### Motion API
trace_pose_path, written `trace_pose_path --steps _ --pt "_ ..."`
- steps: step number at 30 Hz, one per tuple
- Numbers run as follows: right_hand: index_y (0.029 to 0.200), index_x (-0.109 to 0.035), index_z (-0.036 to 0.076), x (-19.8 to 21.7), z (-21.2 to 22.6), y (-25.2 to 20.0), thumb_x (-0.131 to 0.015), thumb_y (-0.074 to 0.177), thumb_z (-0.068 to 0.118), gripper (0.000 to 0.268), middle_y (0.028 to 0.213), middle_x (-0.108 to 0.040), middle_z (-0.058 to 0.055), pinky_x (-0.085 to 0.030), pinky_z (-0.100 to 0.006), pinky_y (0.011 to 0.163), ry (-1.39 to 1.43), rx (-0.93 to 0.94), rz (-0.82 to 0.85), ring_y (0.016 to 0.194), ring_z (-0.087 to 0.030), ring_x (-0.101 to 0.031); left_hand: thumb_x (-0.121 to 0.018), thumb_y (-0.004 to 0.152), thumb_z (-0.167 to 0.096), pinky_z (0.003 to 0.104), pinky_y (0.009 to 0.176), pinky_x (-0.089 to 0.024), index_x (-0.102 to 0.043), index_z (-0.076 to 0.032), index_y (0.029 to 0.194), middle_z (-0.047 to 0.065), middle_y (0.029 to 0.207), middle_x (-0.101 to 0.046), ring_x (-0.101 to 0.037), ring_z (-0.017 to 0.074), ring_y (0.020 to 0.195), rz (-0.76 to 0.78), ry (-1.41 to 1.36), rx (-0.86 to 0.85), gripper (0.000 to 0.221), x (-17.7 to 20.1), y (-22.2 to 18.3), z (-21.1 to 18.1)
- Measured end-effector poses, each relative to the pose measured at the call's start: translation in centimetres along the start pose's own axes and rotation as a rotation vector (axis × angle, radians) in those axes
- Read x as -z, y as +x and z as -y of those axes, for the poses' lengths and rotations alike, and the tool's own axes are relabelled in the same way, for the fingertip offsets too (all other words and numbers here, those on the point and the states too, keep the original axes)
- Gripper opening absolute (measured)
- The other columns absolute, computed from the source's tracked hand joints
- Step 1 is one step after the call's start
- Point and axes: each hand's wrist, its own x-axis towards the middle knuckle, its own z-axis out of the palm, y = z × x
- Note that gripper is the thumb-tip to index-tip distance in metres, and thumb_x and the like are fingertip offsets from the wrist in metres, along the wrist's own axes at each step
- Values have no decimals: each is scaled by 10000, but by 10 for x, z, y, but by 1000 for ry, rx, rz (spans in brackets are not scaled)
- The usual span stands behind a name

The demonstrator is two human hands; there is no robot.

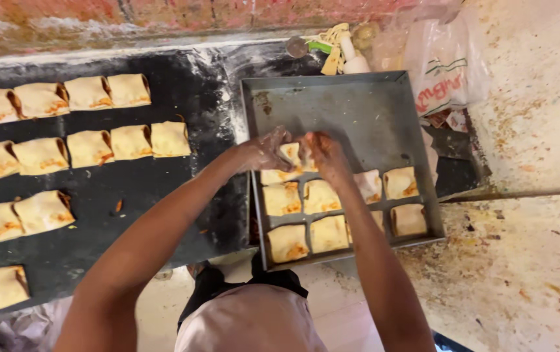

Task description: The person folds square pieces of dough over a filling and halves of boiled eggs by hand, then transfers the prepared pockets onto a large metal baking tray.

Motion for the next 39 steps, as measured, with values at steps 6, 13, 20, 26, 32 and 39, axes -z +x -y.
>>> trace_pose_path --steps 6,13,20,26,32,39 --pt "1435 -562 177 35 -25 37 -817 781 592 816 1575 -336 -132 -233 -572 1124 -615 104 296 1441 -405 -232 -872 792 -357 414 1066 -441 -267 -48 1507 185 1454 -460 -529 329 1315 38 223 107 986 -29 51 55" --pt "1204 -604 102 37 -6 43 -852 706 395 629 1260 -710 -133 -518 -408 1026 -422 -66 474 1208 -283 -673 -832 832 -283 467 1068 -420 -313 -39 1520 211 1438 -515 -535 361 1306 -114 300 -8 896 -32 41 34" --pt "1312 -639 84 42 -15 54 -907 705 346 713 1366 -601 -168 -480 -430 1045 -481 218 408 1250 -341 -593 -791 871 -210 519 1070 -398 -359 -31 1534 237 1422 -570 -541 393 1297 -718 274 -371 811 -5 -79 -18" --pt "1393 -632 93 45 -4 14 -777 894 365 586 1398 -593 -168 -533 -407 949 -357 279 169 1196 -277 -642 -811 915 -169 443 1004 -520 -611 -72 1368 156 1276 -677 -642 358 1189 -1044 466 -189 505 21 -296 117" --pt "1381 -637 97 10 52 -8 -742 952 243 466 1229 -712 -70 -573 -299 921 -104 61 179 1103 -152 -695 -831 752 -320 470 1092 -436 -627 -125 1337 126 1336 -621 -548 348 1305 -552 578 653 650 49 -518 282" --pt "1421 -602 179 -89 167 -32 -701 927 334 527 1267 -715 -98 -546 -385 1003 -157 50 455 1185 -222 -684 -901 711 -433 487 1169 -348 -508 -150 1426 71 1503 -481 -404 303 1445 -90 443 832 864 80 -520 278"
